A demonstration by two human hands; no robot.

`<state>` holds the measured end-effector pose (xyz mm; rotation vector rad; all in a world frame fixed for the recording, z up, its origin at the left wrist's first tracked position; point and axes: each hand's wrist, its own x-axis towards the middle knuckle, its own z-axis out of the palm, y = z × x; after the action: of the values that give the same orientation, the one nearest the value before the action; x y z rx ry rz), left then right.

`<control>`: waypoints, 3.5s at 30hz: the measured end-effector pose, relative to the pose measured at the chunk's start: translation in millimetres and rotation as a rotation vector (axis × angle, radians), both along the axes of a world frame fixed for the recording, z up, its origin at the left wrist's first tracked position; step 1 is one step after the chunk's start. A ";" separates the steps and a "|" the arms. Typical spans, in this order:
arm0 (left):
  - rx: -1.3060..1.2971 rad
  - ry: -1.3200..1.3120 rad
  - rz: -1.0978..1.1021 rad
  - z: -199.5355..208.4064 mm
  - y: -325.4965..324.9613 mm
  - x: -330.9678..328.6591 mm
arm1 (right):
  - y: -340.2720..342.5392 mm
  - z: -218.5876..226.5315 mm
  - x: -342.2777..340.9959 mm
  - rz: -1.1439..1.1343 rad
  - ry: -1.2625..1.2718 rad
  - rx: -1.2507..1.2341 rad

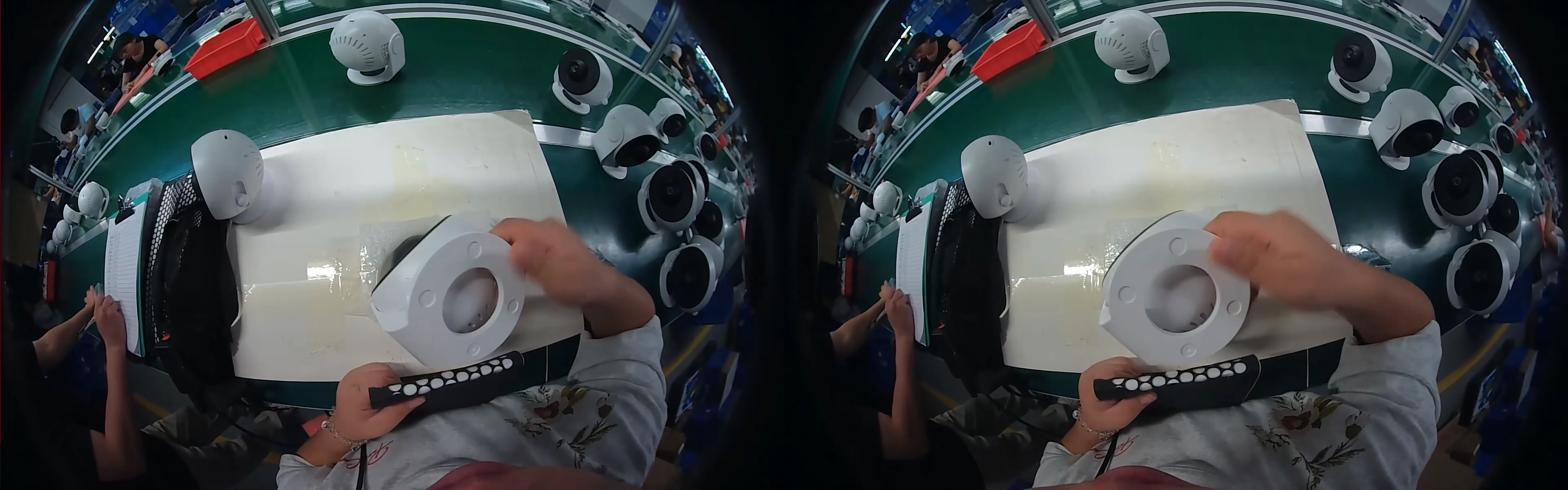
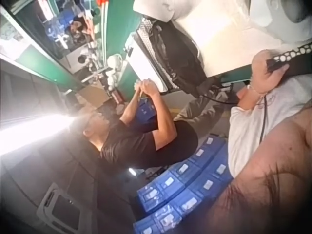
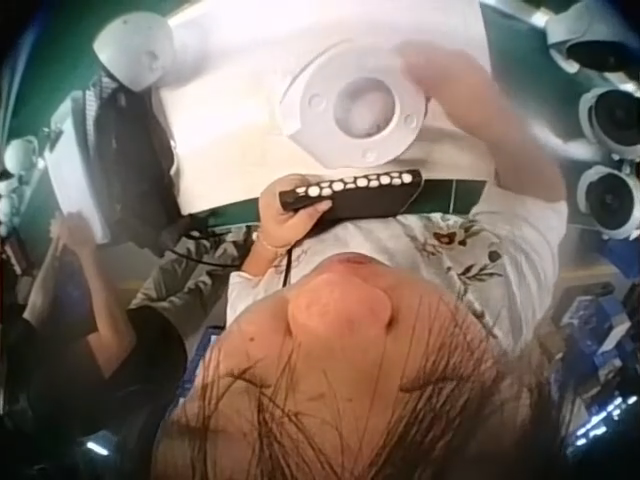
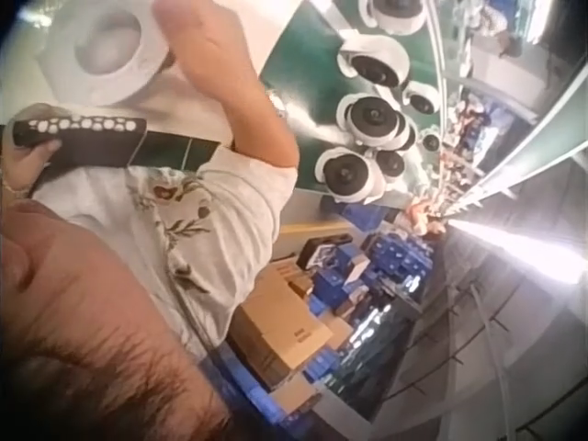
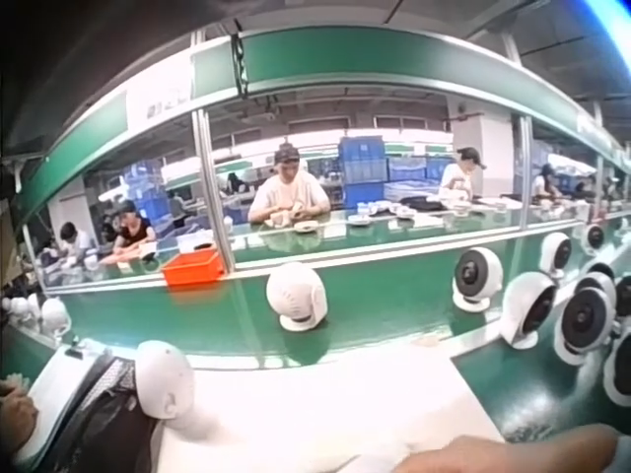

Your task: Placing small black rubber plugs into the holes on the base of white security camera housings at an assembly line.

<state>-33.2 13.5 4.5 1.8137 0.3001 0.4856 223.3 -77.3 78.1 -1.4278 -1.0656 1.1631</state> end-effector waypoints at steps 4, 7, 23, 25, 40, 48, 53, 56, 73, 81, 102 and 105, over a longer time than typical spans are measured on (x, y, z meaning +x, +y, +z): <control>0.025 0.051 -0.046 1.0 1.9 -3.4 | 67.4 -16.9 65.8 -0.086 -0.633 -0.088; -0.001 0.048 -0.076 2.2 3.4 -1.2 | 141.1 -65.7 88.3 -0.114 -0.846 0.110; -0.078 0.146 -0.047 0.3 3.0 -3.1 | 138.8 -89.3 111.2 -0.371 -1.379 0.041; -0.090 0.174 -0.022 5.5 0.8 -3.6 | 96.7 -77.8 94.6 -0.318 -1.351 0.066; -0.253 -0.099 0.175 -7.5 -12.7 1.4 | -86.0 -37.0 16.0 -0.491 -1.069 0.311; 0.055 -0.154 0.063 -10.2 -8.5 2.0 | -58.7 -18.3 -108.2 -0.210 -0.846 0.700; 0.197 -0.246 0.037 -16.7 -7.2 -0.6 | -39.4 -11.8 -130.1 -0.187 -0.961 0.580; 0.201 -0.239 0.052 -16.5 -8.6 -1.9 | -33.5 -20.9 -129.3 -0.142 -1.008 0.613; 0.328 -0.309 0.032 -29.2 -7.4 0.7 | -25.7 -8.2 -130.5 0.014 -0.468 0.349; 0.304 -0.305 0.087 -23.4 -9.9 2.1 | -21.9 -9.9 -134.6 -0.055 -0.487 0.378; -0.526 -0.370 0.085 -0.6 -26.1 -6.0 | -72.0 -70.2 -116.6 -0.463 -0.236 0.718; -0.529 -0.346 0.230 -18.2 -23.4 -16.0 | -72.7 -76.2 -111.9 -0.401 -0.274 0.768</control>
<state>-49.2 -9.9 -13.7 1.1631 0.3588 0.7879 111.3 -150.0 1.9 -1.1085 -1.1663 0.2132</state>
